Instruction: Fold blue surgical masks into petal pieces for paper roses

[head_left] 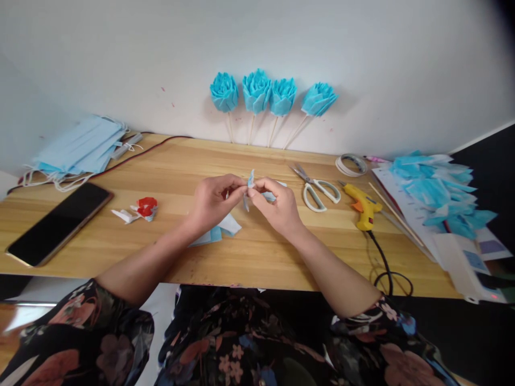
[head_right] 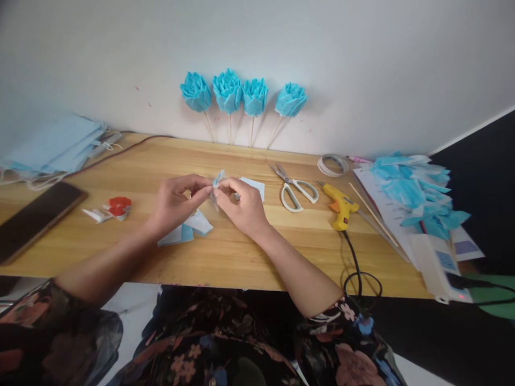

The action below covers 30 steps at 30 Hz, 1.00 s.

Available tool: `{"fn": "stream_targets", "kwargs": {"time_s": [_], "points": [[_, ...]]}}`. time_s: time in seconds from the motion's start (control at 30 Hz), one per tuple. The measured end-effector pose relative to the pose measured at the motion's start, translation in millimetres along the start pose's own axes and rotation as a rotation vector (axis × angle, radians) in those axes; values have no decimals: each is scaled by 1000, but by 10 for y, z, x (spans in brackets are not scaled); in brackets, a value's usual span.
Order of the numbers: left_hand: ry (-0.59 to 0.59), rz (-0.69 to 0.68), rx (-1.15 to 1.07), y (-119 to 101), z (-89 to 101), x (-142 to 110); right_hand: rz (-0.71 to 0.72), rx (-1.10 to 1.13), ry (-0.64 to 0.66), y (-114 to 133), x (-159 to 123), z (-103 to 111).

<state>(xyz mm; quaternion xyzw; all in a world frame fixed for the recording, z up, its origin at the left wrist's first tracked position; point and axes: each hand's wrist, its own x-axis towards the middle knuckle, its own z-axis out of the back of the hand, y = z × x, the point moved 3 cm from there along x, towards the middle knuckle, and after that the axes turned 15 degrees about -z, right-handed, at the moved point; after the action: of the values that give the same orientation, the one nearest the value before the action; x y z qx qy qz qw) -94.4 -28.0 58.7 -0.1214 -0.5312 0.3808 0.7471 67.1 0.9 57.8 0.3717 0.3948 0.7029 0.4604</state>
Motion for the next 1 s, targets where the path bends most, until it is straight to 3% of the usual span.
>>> {"fn": "stream_targets", "kwargs": {"time_s": [0.2,0.57,1.0], "points": [[46,91,-132,-8,-9,10,1,-18,-14,-43,3,-5],[24,135,-102,-5,-16,20,81,-145,-14,-21,-10,-37],[-19,245,-275,0,43,43,-25,-75,-14,-71,21,12]]}}
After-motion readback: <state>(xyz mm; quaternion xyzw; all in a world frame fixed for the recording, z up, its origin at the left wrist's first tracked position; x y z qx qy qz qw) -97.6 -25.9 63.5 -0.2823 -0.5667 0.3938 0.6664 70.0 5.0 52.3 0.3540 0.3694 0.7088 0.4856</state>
